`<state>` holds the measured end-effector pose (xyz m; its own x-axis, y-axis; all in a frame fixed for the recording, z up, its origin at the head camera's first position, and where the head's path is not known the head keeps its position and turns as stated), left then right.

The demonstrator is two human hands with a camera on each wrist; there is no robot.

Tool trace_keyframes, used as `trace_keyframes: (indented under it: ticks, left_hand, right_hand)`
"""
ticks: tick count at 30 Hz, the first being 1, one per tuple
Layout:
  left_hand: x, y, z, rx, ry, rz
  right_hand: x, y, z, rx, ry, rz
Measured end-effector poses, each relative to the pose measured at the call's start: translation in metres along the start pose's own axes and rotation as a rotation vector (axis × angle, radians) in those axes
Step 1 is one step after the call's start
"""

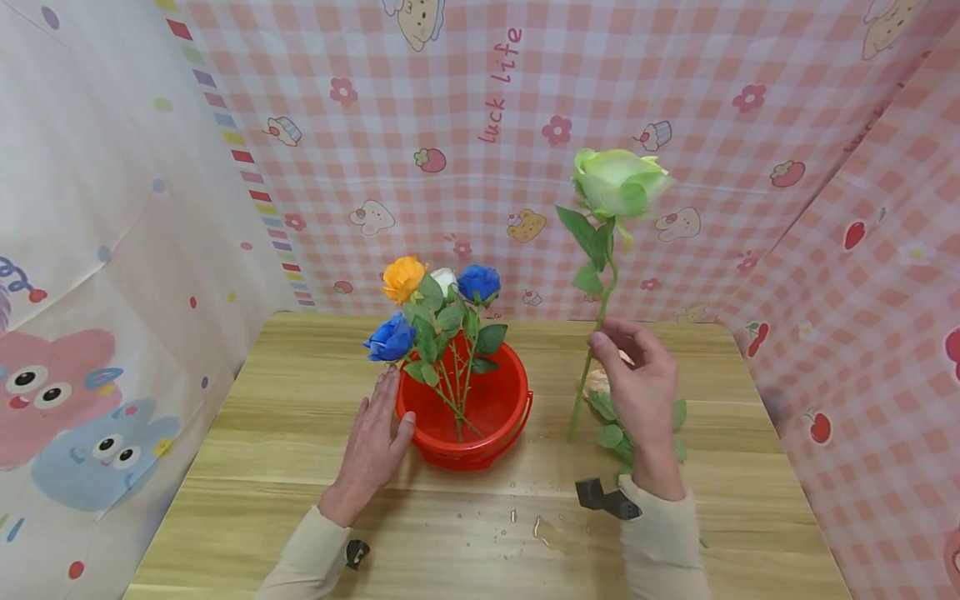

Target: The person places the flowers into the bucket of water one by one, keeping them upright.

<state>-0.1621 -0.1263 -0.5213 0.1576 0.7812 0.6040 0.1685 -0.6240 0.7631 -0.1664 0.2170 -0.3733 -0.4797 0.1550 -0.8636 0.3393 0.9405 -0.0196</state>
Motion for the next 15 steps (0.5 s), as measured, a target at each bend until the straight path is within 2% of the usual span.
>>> trace_keyframes:
  ticks: [6,15]
  left_hand:
    - [0.000,0.000,0.000,-0.003,0.001,0.001]
    - [0.000,0.000,0.000,-0.002,0.002,0.000]
  right_hand:
    - [-0.008,-0.011,-0.001,0.008,0.006,-0.102]
    - [-0.017,-0.027,-0.003,0.002,0.036,-0.142]
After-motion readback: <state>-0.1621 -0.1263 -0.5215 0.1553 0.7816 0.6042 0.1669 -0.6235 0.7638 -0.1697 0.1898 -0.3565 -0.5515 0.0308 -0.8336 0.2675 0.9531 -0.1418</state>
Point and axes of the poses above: each hand's wrist, its own z-axis away from the middle knuckle, its own y-axis out of the back of the hand, x = y × z, the point moved 4 cm from there along -z, towards the middle knuckle, and after that the axes turned 7 degrees about y, right-handed, at the moved point
